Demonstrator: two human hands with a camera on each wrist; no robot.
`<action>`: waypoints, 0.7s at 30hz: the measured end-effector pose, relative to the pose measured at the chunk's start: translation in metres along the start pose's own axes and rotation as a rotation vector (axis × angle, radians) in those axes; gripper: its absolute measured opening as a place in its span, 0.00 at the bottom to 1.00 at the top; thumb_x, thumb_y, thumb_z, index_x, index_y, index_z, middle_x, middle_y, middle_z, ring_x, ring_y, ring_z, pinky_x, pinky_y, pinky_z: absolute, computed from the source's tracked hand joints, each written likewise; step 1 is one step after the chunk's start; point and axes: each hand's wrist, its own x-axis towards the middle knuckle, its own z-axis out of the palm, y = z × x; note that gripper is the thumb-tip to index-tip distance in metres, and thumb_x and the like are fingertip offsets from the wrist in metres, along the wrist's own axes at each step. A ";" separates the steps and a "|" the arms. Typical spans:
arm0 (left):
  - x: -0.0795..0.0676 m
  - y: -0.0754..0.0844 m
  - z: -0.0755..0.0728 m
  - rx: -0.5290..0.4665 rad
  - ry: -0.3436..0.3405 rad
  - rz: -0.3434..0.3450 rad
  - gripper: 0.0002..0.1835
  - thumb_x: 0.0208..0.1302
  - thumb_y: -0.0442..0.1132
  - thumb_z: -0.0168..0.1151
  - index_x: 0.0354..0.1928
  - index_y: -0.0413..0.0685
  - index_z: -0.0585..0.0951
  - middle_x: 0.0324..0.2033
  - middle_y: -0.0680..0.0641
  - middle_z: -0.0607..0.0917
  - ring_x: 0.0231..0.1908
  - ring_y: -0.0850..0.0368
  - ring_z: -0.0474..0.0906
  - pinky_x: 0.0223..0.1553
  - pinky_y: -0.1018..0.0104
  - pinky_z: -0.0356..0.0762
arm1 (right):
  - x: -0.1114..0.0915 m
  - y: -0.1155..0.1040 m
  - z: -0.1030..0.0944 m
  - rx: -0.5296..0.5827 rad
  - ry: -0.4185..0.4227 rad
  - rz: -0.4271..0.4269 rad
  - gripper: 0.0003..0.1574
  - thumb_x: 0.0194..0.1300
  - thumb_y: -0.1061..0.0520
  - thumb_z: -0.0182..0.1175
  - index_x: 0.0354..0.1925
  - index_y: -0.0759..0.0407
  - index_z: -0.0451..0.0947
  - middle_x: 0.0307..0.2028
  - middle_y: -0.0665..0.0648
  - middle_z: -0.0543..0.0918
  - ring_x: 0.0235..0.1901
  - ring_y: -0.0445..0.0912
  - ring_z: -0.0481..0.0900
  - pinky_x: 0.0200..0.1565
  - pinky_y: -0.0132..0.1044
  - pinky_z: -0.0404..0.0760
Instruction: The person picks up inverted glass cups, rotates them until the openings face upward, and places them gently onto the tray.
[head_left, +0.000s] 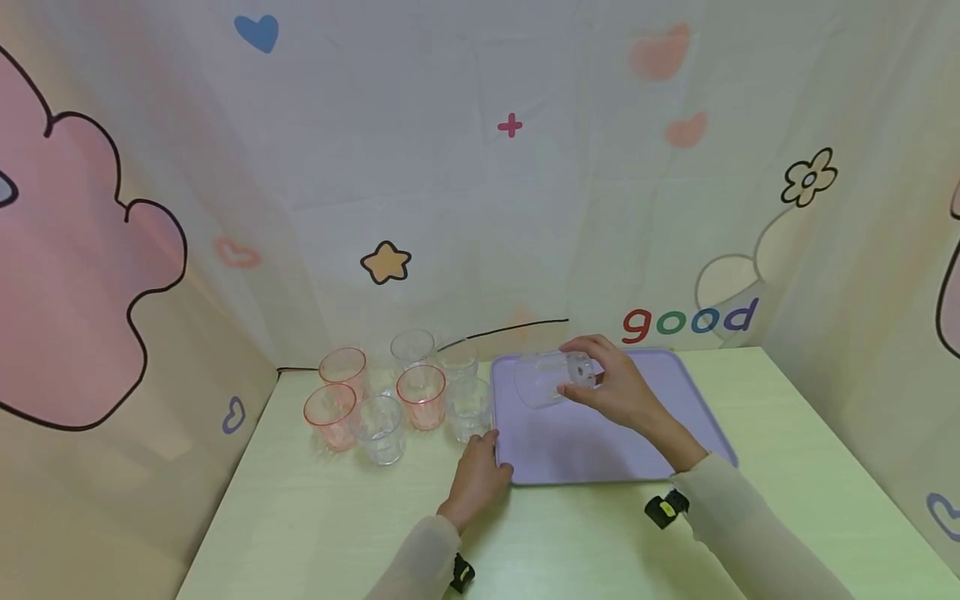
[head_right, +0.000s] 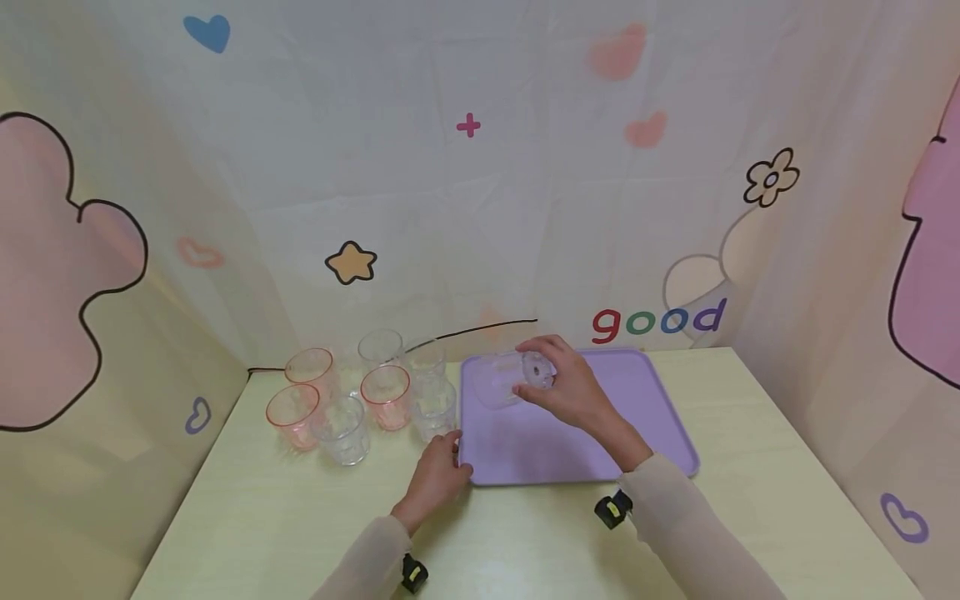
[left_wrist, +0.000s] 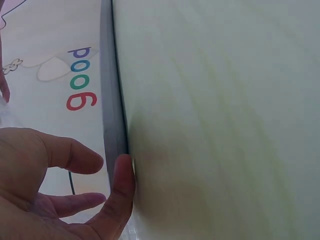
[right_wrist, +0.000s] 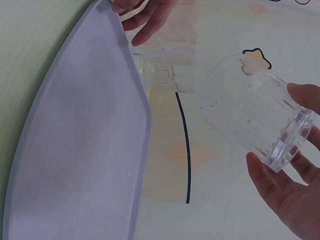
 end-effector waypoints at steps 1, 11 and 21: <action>0.000 0.000 0.000 0.003 0.002 -0.005 0.31 0.50 0.28 0.63 0.59 0.23 0.76 0.40 0.34 0.79 0.42 0.36 0.78 0.48 0.43 0.78 | 0.001 0.001 0.001 -0.002 -0.001 -0.001 0.34 0.57 0.60 0.78 0.60 0.60 0.79 0.60 0.60 0.76 0.52 0.57 0.78 0.43 0.52 0.87; 0.004 0.000 0.003 -0.007 -0.005 -0.045 0.31 0.48 0.26 0.62 0.59 0.21 0.76 0.45 0.30 0.79 0.47 0.32 0.78 0.53 0.41 0.78 | 0.008 0.007 0.005 -0.054 -0.008 -0.001 0.34 0.56 0.60 0.78 0.60 0.59 0.79 0.60 0.60 0.76 0.48 0.56 0.78 0.44 0.54 0.86; 0.005 -0.001 0.006 -0.024 0.014 -0.039 0.33 0.45 0.25 0.62 0.59 0.20 0.75 0.45 0.29 0.78 0.46 0.32 0.78 0.53 0.41 0.77 | 0.011 0.014 0.011 -0.111 -0.010 -0.016 0.33 0.55 0.58 0.78 0.59 0.59 0.80 0.60 0.60 0.77 0.53 0.58 0.78 0.49 0.55 0.80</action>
